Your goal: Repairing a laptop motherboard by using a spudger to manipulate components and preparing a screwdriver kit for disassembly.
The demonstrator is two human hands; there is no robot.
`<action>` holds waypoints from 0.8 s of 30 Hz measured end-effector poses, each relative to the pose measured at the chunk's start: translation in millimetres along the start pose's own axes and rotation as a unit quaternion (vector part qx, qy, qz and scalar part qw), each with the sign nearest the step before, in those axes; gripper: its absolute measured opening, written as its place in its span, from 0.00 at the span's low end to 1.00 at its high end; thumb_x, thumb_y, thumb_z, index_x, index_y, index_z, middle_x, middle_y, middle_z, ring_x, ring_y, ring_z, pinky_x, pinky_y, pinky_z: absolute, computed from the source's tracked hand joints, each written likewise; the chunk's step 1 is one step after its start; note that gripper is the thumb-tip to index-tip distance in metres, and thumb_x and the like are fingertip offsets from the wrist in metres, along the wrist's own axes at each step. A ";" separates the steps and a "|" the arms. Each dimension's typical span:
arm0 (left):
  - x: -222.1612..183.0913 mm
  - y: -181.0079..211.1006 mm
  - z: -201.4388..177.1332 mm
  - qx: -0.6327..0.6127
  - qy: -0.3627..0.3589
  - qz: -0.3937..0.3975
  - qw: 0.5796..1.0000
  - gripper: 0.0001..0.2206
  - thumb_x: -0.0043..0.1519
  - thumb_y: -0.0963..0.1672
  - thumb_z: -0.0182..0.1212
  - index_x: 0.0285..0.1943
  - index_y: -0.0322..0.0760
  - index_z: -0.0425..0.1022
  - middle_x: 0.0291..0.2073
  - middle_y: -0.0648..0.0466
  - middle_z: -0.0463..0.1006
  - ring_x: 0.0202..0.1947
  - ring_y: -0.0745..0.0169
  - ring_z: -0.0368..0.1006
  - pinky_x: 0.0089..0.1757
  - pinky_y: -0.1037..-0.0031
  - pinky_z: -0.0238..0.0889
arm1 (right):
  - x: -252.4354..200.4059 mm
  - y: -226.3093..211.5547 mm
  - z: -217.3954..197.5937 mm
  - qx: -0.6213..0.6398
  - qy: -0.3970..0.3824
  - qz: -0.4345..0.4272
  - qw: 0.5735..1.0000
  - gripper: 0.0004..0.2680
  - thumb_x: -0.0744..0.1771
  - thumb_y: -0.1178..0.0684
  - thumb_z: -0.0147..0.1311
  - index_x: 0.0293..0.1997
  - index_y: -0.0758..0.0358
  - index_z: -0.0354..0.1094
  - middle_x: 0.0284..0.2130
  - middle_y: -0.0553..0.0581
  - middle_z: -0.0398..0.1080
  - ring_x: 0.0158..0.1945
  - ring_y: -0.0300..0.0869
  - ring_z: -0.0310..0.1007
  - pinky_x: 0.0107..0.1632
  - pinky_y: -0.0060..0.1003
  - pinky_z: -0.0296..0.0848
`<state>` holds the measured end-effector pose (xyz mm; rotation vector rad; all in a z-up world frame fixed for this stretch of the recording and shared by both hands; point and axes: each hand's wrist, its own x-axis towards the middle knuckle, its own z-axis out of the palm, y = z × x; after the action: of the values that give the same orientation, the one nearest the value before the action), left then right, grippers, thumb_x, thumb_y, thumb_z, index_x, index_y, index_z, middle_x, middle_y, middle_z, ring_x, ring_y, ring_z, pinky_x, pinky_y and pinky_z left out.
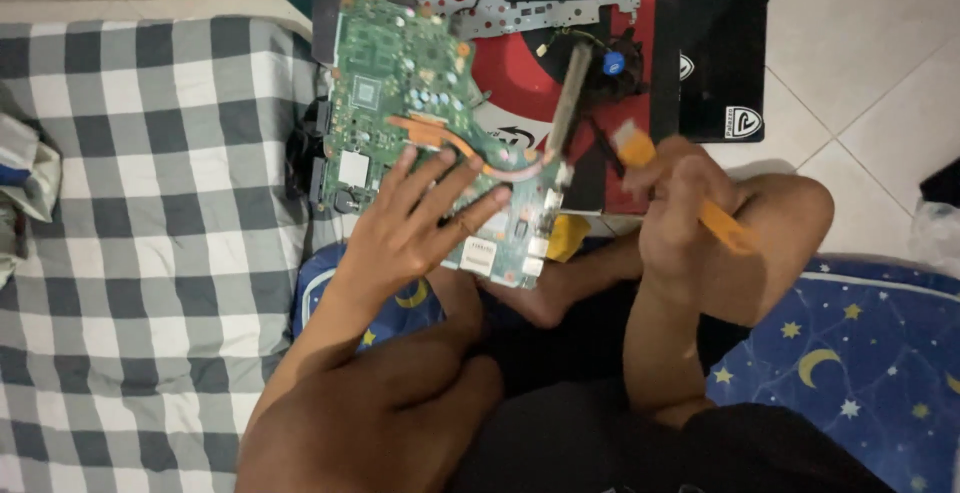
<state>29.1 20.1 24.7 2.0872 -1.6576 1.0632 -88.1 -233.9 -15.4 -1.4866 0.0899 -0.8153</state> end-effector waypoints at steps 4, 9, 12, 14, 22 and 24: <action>-0.6 1.0 5.1 0.013 0.022 -0.036 0.999 0.15 0.72 0.44 0.54 0.66 0.51 0.78 0.60 0.46 0.78 0.58 0.43 0.75 0.61 0.46 0.62 | 4.2 -6.6 11.3 -0.052 -0.122 0.021 0.991 0.23 0.72 0.36 0.41 0.42 0.71 0.75 0.24 0.56 0.69 0.26 0.35 0.64 0.31 0.27 0.66; 0.8 4.9 13.8 0.046 0.031 -0.054 0.997 0.15 0.72 0.45 0.54 0.66 0.53 0.78 0.62 0.45 0.76 0.60 0.40 0.73 0.60 0.40 0.60 | -15.5 12.3 14.2 0.120 -0.225 0.044 0.966 0.17 0.66 0.48 0.62 0.49 0.79 0.68 0.33 0.61 0.68 0.33 0.34 0.66 0.29 0.28 0.72; 6.6 7.4 11.4 0.029 0.014 -0.081 0.996 0.16 0.71 0.43 0.57 0.68 0.54 0.76 0.63 0.45 0.74 0.63 0.39 0.70 0.63 0.44 0.57 | -18.4 3.7 19.9 0.032 -0.201 0.072 0.976 0.09 0.66 0.60 0.62 0.46 0.74 0.70 0.30 0.55 0.67 0.36 0.36 0.71 0.32 0.28 0.70; 10.3 9.6 10.4 -0.084 -0.030 -0.109 0.990 0.16 0.70 0.42 0.61 0.67 0.46 0.76 0.65 0.41 0.72 0.65 0.36 0.68 0.65 0.47 0.54 | -17.0 -1.2 22.9 -0.003 -0.156 0.108 0.982 0.07 0.69 0.58 0.60 0.46 0.73 0.68 0.32 0.50 0.66 0.39 0.31 0.66 0.38 0.27 0.67; 8.2 14.1 4.8 -0.162 -0.214 -0.119 0.956 0.35 0.59 0.51 0.70 0.76 0.42 0.62 0.75 0.43 0.58 0.73 0.35 0.55 0.68 0.44 0.45 | -5.5 21.9 -1.2 -0.117 -0.079 0.156 0.978 0.06 0.70 0.59 0.52 0.48 0.71 0.74 0.29 0.55 0.69 0.35 0.36 0.66 0.36 0.29 0.64; 3.7 12.0 4.1 -0.175 -0.219 -0.135 0.950 0.34 0.64 0.54 0.65 0.78 0.45 0.59 0.76 0.44 0.56 0.74 0.36 0.52 0.68 0.43 0.43 | -1.5 24.5 -13.1 -0.167 -0.074 0.144 0.973 0.06 0.70 0.61 0.55 0.49 0.71 0.75 0.29 0.56 0.68 0.34 0.36 0.64 0.37 0.30 0.63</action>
<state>19.8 11.2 21.7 2.3155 -1.5292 0.2055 -85.7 -247.1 -39.8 -1.7944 0.3362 -0.4671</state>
